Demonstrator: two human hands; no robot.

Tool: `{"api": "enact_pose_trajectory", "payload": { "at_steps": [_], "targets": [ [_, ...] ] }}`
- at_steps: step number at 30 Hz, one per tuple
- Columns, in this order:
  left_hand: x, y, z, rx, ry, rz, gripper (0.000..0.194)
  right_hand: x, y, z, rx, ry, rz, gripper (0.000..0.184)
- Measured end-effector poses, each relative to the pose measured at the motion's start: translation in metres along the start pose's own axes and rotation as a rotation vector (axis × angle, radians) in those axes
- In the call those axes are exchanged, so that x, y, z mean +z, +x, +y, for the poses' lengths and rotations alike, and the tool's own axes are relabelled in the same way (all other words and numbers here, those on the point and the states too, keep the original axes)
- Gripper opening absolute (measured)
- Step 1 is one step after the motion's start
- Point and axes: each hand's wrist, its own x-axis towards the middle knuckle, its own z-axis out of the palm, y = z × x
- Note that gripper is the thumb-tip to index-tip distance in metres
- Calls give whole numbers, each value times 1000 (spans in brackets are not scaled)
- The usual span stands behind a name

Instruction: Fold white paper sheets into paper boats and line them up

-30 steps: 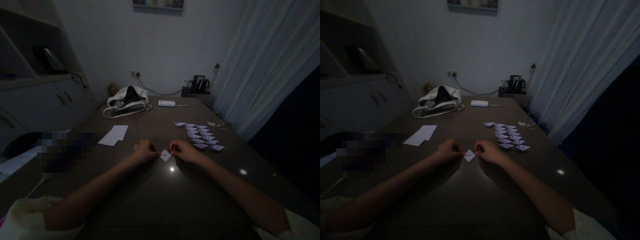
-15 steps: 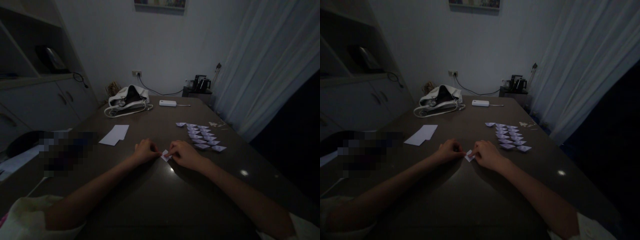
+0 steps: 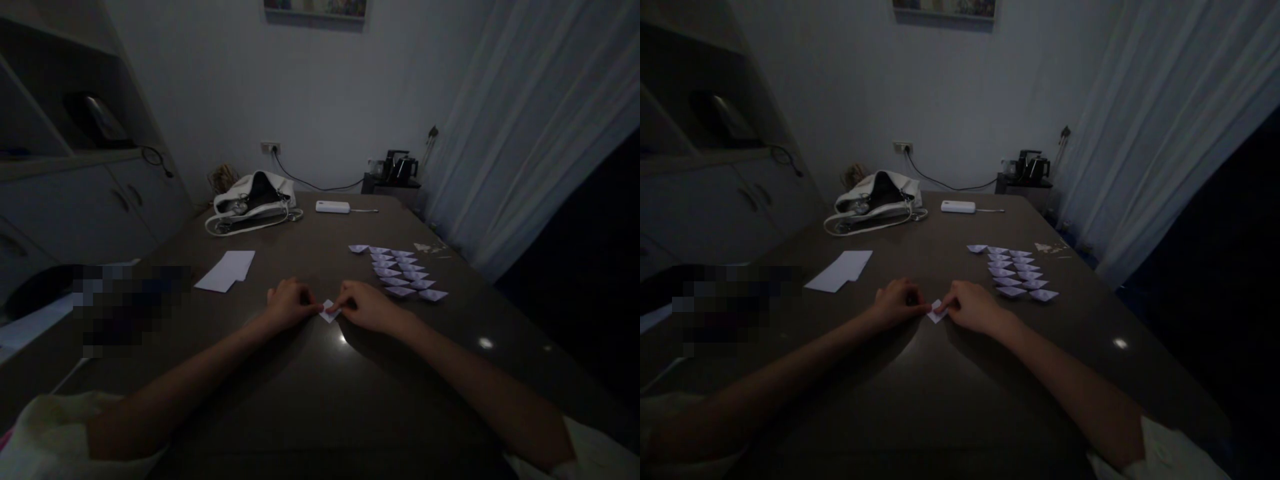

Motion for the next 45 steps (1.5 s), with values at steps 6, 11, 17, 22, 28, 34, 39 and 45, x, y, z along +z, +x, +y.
{"api": "enact_pose_trajectory", "payload": {
  "at_steps": [6,11,17,22,28,34,39,45],
  "targets": [
    [-3,2,1,-24,-19,-24,30,-13,-1,9,-19,-42,-86,43],
    [-3,2,1,-21,-28,-28,30,-24,-3,9,-10,-66,-122,46],
    [-1,1,-1,3,-19,0,31,-22,-1,11,15,-27,-99,43],
    [1,-3,-4,197,-89,44,24,-13,3,16,18,-14,29,35],
    [4,-7,0,352,-114,77,11,-6,1,10,36,-8,95,20],
    [3,-8,2,399,-191,53,11,-4,-1,5,26,96,71,16],
    [3,-10,2,377,-350,14,16,0,1,8,107,342,66,14],
    [2,-10,2,339,-518,69,26,4,3,9,117,427,103,13]
  ]
}}
